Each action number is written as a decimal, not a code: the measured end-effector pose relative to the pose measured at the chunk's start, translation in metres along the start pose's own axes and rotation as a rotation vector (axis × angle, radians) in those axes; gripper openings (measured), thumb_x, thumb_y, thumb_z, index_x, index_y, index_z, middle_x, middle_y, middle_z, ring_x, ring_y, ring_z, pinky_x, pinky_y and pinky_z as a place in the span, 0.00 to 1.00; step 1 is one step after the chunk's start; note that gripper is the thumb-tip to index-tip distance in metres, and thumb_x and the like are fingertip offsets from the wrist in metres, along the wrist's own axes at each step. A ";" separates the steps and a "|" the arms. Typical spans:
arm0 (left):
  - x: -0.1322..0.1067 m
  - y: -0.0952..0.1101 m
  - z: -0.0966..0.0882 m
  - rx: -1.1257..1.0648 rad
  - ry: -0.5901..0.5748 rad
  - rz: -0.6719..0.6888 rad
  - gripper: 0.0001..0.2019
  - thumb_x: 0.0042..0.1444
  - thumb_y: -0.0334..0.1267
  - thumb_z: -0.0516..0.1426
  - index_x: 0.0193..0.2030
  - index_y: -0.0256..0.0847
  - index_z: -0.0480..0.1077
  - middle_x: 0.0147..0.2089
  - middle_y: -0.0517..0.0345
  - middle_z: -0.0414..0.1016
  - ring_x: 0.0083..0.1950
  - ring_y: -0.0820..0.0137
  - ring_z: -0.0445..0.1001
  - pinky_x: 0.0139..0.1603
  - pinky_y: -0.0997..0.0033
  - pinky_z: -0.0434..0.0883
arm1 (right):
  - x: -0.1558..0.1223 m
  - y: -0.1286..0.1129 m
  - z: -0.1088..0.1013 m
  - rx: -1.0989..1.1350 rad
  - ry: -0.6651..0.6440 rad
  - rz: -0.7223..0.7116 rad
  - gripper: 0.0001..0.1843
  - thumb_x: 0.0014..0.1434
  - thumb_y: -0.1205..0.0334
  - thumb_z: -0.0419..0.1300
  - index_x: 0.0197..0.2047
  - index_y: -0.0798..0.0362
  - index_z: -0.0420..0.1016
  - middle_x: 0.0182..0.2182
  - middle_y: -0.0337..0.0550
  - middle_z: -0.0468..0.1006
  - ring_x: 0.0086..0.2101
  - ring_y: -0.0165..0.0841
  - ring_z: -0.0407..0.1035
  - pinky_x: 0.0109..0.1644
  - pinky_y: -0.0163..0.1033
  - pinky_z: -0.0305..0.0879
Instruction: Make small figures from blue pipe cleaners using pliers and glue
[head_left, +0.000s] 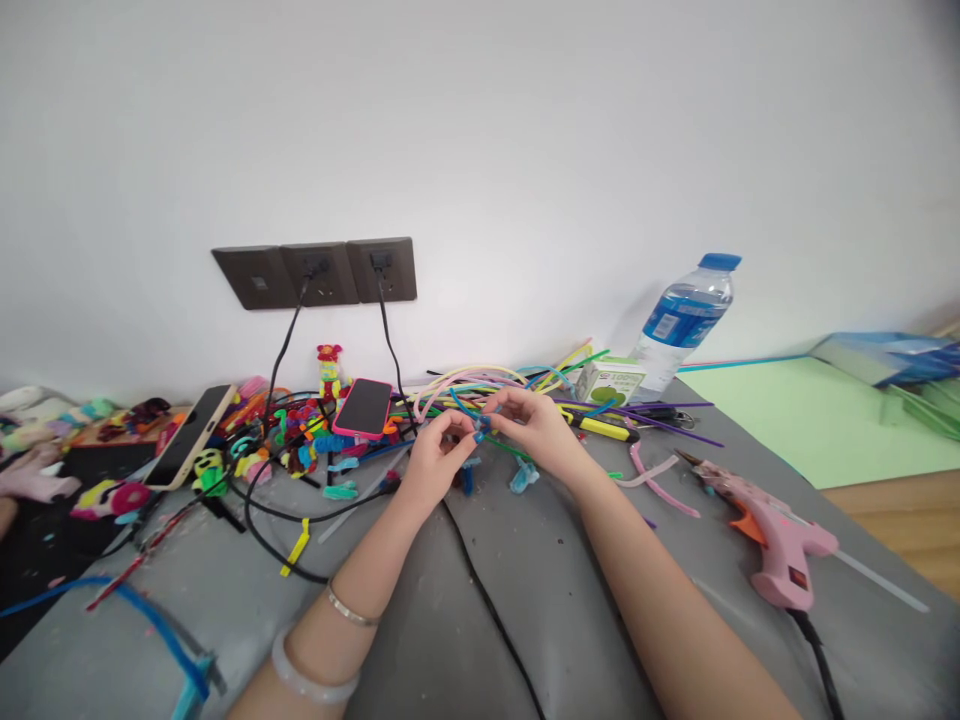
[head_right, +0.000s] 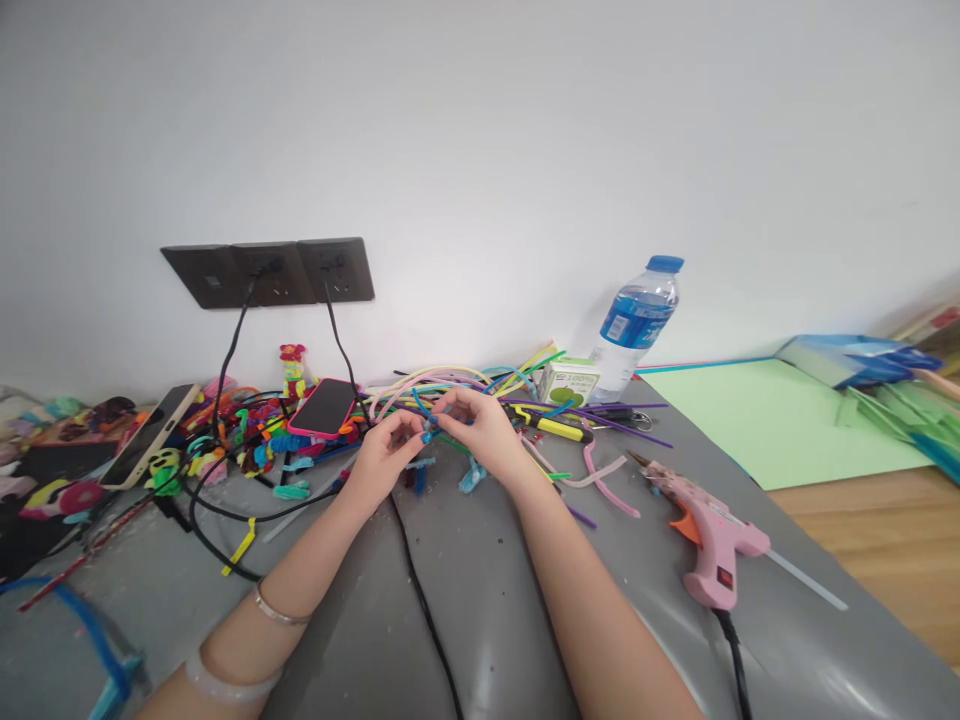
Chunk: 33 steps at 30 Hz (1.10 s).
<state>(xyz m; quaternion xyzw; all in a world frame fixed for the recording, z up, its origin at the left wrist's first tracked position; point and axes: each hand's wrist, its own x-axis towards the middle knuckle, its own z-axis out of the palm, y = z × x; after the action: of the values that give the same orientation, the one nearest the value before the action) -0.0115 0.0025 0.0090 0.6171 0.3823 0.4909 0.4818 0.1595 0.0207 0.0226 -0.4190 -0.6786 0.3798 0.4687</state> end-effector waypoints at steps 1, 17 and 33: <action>0.000 0.000 0.000 -0.002 0.001 0.004 0.09 0.51 0.41 0.60 0.31 0.39 0.66 0.32 0.60 0.66 0.33 0.73 0.65 0.32 0.76 0.64 | 0.000 0.000 0.000 -0.008 -0.002 -0.002 0.06 0.55 0.60 0.61 0.33 0.54 0.73 0.27 0.39 0.74 0.27 0.29 0.65 0.31 0.36 0.62; 0.002 -0.006 -0.002 0.016 0.030 -0.028 0.10 0.54 0.44 0.59 0.34 0.39 0.68 0.31 0.60 0.66 0.31 0.72 0.64 0.30 0.75 0.63 | -0.001 -0.004 -0.003 -0.241 -0.007 -0.218 0.04 0.58 0.67 0.56 0.35 0.53 0.72 0.33 0.42 0.76 0.32 0.32 0.68 0.36 0.36 0.64; 0.000 -0.001 -0.001 -0.016 -0.005 -0.024 0.12 0.53 0.46 0.61 0.35 0.39 0.70 0.33 0.58 0.69 0.35 0.71 0.67 0.35 0.74 0.65 | -0.001 -0.008 -0.010 -0.169 0.028 -0.164 0.03 0.56 0.63 0.60 0.33 0.53 0.75 0.32 0.42 0.77 0.31 0.32 0.68 0.35 0.37 0.63</action>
<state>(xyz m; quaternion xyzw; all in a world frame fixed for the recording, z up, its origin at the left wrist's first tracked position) -0.0124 0.0025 0.0079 0.6099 0.3842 0.4866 0.4936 0.1680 0.0187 0.0323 -0.4053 -0.7336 0.2757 0.4708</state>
